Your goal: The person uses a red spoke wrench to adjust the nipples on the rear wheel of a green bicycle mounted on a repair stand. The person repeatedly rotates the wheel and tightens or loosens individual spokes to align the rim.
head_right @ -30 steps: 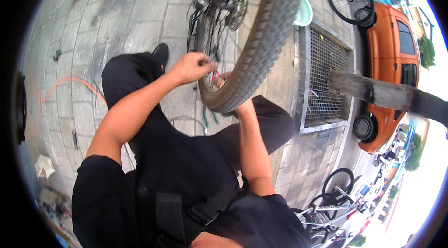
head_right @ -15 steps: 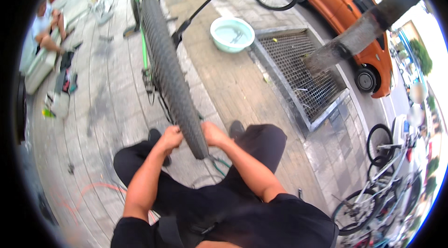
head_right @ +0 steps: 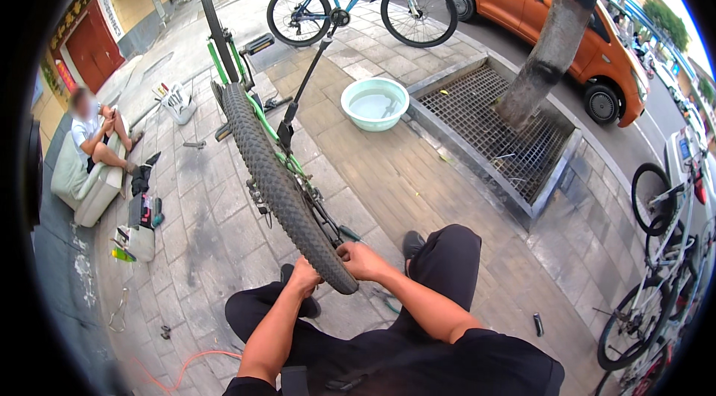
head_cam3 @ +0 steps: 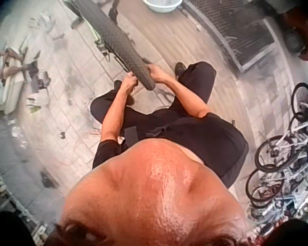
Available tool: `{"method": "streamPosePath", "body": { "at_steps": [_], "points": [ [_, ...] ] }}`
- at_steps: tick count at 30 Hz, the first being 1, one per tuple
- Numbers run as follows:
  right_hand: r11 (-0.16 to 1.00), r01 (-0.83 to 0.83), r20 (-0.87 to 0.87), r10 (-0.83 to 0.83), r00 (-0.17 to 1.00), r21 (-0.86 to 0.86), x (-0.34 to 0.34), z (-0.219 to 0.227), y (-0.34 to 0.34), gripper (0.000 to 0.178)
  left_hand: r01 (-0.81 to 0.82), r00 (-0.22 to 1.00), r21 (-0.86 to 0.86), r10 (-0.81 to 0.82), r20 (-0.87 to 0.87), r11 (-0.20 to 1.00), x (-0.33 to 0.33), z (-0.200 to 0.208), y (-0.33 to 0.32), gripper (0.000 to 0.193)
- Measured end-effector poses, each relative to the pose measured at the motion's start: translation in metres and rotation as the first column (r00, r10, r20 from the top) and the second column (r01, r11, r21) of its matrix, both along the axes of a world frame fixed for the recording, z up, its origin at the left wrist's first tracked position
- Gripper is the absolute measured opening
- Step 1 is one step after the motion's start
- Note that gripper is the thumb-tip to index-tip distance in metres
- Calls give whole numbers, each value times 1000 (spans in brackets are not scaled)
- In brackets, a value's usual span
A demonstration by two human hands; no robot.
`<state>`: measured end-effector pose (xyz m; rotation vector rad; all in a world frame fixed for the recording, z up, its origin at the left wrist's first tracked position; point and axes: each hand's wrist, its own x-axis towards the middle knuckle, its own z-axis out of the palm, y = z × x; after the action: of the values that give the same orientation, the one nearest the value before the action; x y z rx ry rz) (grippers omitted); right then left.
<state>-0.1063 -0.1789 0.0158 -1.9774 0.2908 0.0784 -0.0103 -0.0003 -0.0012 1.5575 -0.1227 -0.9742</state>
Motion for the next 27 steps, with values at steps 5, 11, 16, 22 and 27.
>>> {"method": "streamPosePath", "body": {
  "at_steps": [5, 11, 16, 22, 27],
  "points": [
    [840, 164, -94, -135, 986, 518, 2, -58, 6, 37, 52, 879, 35, -62, 473, 998, -15, 14, -11, 11],
    [481, 204, -347, 230, 909, 853, 11, -63, -7, 23, -20, 997, -72, 15, -69, 997, 2, 2, 8, 5],
    [467, 224, -373, 255, 892, 855, 4, -42, -14, 20, 78, 965, -130, -108, -239, 988, 2, 22, 9, 8],
    [459, 176, -303, 220, 927, 871, -2, -34, -10, 28, 151, 987, -93, -144, 75, 984, 7, 10, 8, 16],
    [633, 197, -258, 5, 966, 749, -11, -52, 0, 41, 59, 769, 320, -247, 590, 946, -3, 5, -10, 42]
  ]
}}
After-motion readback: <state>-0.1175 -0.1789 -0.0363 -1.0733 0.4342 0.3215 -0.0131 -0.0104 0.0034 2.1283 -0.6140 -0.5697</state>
